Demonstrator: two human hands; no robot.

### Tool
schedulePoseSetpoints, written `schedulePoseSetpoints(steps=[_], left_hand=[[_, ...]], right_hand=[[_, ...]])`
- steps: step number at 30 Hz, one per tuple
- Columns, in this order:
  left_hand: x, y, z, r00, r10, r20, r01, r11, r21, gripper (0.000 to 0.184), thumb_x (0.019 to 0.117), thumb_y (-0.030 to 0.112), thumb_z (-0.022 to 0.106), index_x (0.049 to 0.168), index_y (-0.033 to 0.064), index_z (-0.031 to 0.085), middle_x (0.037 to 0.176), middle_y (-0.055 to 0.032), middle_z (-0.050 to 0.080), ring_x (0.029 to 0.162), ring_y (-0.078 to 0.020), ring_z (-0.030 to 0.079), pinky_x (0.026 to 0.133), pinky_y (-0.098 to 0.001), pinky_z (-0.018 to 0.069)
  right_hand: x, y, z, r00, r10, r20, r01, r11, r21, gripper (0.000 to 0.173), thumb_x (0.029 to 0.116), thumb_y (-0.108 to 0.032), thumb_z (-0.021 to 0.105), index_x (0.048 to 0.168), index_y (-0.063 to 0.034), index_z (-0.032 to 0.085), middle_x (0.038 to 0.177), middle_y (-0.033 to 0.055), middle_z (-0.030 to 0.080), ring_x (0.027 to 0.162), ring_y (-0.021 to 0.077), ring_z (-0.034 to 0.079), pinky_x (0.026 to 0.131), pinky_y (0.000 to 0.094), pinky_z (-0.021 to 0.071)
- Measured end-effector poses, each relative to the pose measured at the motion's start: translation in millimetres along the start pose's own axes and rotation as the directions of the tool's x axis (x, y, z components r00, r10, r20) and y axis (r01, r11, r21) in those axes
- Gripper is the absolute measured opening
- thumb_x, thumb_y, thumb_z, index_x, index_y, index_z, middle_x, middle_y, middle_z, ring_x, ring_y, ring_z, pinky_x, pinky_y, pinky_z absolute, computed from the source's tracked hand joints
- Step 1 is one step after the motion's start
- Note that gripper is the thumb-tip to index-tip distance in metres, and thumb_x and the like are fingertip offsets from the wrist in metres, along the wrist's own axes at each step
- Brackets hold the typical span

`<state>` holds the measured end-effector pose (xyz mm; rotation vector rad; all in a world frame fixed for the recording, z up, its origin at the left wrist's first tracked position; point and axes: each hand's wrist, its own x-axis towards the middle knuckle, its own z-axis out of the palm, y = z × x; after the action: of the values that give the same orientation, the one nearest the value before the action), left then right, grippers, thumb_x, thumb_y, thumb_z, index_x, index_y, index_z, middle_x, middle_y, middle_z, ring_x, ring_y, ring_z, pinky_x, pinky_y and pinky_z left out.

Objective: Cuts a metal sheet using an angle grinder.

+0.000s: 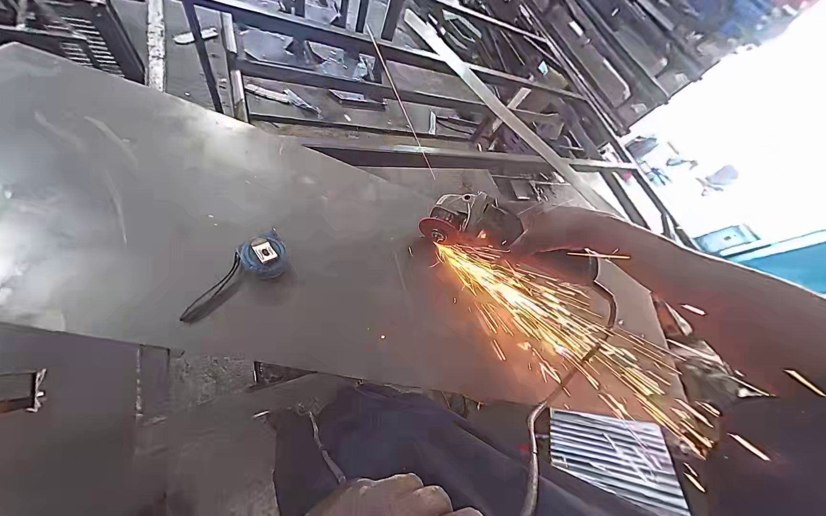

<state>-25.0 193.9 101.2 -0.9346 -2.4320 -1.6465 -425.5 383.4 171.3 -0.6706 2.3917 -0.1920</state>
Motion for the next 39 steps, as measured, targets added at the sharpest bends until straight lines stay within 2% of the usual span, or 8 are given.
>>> schedulePoseSetpoints(steps=[3,8,17,21,24,30,35,39], left_hand=[[20.9,8.3,23.9,0.998,-0.057,-0.023,0.058,0.997,0.052,0.033,0.1054,0.011,0.043,0.124,0.0021,0.069,0.101,-0.0195,0.073,0.089,-0.0346,0.073,0.077,-0.0455,0.0587],[44.3,17.4,60.4,0.989,-0.075,-0.127,0.088,0.991,0.098,0.030,0.1046,0.009,0.046,0.121,0.0031,0.070,0.103,-0.0170,0.074,0.090,-0.0315,0.074,0.077,-0.0413,0.0595],[42.4,20.2,81.4,0.987,-0.107,-0.117,0.112,0.993,0.043,0.033,0.1053,0.010,0.043,0.128,0.0008,0.066,0.099,-0.0180,0.070,0.089,-0.0329,0.070,0.075,-0.0444,0.0580],[47.5,19.0,97.2,0.986,-0.113,-0.123,0.120,0.992,0.047,0.032,0.1053,0.010,0.045,0.128,0.0010,0.065,0.100,-0.0176,0.070,0.089,-0.0331,0.071,0.074,-0.0445,0.0586],[56.5,21.4,106.5,0.980,-0.123,-0.156,0.136,0.988,0.078,0.031,0.1039,0.009,0.046,0.127,0.0011,0.066,0.101,-0.0177,0.071,0.090,-0.0334,0.071,0.075,-0.0443,0.0589],[86.7,21.4,128.3,0.960,-0.147,-0.238,0.179,0.976,0.120,0.029,0.1052,0.009,0.046,0.125,0.0012,0.066,0.098,-0.0171,0.070,0.088,-0.0325,0.071,0.073,-0.0429,0.0588],[106.4,18.4,146.1,0.944,-0.148,-0.293,0.192,0.973,0.127,0.028,0.1046,0.008,0.047,0.124,0.0027,0.066,0.099,-0.0162,0.071,0.089,-0.0318,0.072,0.073,-0.0424,0.0593],[115.0,18.9,153.3,0.935,-0.166,-0.314,0.213,0.970,0.120,0.029,0.1043,0.008,0.047,0.126,0.0017,0.066,0.101,-0.0173,0.071,0.092,-0.0327,0.072,0.077,-0.0436,0.0600]], right_hand=[[14.2,6.2,-10.4,0.995,-0.092,0.041,0.097,0.988,-0.121,0.086,0.0667,-0.006,0.088,0.144,-0.0133,0.051,0.112,0.0166,0.068,0.094,0.0303,0.069,0.081,0.0534,0.0571],[27.1,5.6,-27.1,0.955,-0.272,0.116,0.294,0.918,-0.267,0.074,0.0734,-0.012,0.087,0.139,-0.0103,0.053,0.114,0.0125,0.069,0.100,0.0247,0.068,0.087,0.0473,0.0556],[60.5,-0.6,-45.2,0.936,-0.311,0.164,0.351,0.824,-0.445,0.090,0.0664,-0.020,0.094,0.144,-0.0128,0.049,0.116,0.0164,0.067,0.101,0.0322,0.068,0.088,0.0592,0.0540],[64.9,-2.7,-49.6,0.886,-0.396,0.241,0.463,0.788,-0.406,0.080,0.0663,-0.021,0.089,0.138,-0.0133,0.053,0.114,0.0091,0.068,0.100,0.0217,0.067,0.087,0.0463,0.0561],[68.5,-12.0,-51.1,0.897,-0.370,0.241,0.441,0.779,-0.446,0.090,0.0654,-0.015,0.092,0.144,-0.0124,0.049,0.119,0.0168,0.067,0.105,0.0316,0.066,0.090,0.0567,0.0525],[93.6,-13.0,-65.2,0.793,-0.500,0.348,0.607,0.605,-0.514,0.086,0.0677,-0.015,0.091,0.142,-0.0055,0.049,0.114,0.0188,0.067,0.101,0.0328,0.067,0.089,0.0544,0.0532],[97.4,-27.5,-65.1,0.849,-0.419,0.323,0.525,0.594,-0.610,0.086,0.0701,-0.018,0.093,0.145,-0.0104,0.050,0.119,0.0223,0.065,0.107,0.0405,0.064,0.092,0.0640,0.0493],[93.2,-38.6,-67.1,0.806,-0.462,0.371,0.590,0.571,-0.571,0.086,0.0673,-0.011,0.093,0.142,-0.0112,0.051,0.115,0.0194,0.067,0.101,0.0356,0.066,0.088,0.0584,0.0525]])
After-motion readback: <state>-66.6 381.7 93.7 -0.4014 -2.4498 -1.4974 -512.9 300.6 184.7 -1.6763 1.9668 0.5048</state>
